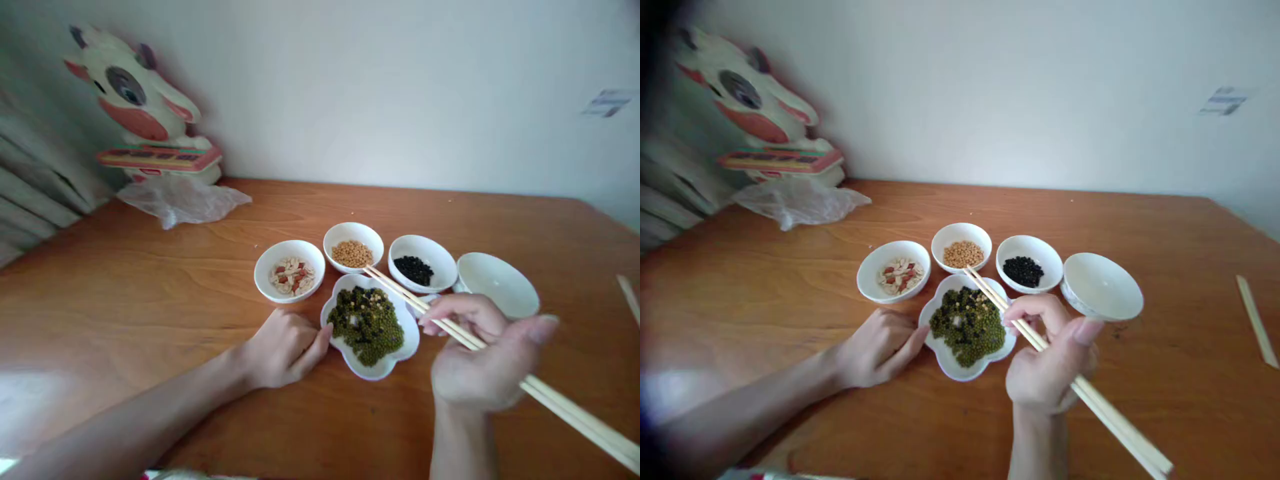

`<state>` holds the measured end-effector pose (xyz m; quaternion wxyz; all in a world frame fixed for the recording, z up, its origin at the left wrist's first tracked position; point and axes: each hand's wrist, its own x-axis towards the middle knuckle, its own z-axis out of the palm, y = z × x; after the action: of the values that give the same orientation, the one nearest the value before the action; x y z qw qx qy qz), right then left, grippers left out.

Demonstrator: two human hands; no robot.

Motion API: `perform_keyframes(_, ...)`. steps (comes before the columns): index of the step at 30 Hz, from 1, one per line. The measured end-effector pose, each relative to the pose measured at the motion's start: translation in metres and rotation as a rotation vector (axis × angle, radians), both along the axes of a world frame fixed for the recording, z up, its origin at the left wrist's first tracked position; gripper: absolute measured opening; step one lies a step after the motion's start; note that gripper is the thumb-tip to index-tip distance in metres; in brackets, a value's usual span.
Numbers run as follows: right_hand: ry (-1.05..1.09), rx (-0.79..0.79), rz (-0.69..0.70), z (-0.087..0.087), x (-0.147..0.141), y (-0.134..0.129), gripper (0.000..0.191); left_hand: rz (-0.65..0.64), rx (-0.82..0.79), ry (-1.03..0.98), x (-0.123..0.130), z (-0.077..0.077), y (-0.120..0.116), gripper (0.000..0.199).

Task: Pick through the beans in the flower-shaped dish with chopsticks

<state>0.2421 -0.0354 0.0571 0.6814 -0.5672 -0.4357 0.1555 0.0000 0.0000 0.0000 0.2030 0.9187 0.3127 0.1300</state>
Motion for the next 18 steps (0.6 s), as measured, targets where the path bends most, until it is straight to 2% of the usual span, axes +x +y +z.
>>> perform_keyframes(4, -0.103, -0.139, 0.260, -0.008, 0.025, -0.002, 0.085, -0.008, 0.020, 0.001, 0.004, 0.001, 0.004, 0.051)
perform_keyframes(7, -0.191, -0.216, 0.385, -0.016, 0.029, -0.002, 0.083, -0.010, 0.037, 0.005, 0.005, 0.002, 0.004, 0.051)
perform_keyframes(12, -0.234, -0.256, 0.424, -0.018, 0.020, -0.001, 0.080, -0.009, 0.048, -0.001, 0.004, 0.002, 0.004, 0.052)
perform_keyframes(18, -0.255, -0.258, 0.397, -0.015, 0.016, -0.001, 0.076, -0.013, 0.065, -0.010, 0.005, 0.003, 0.004, 0.052)
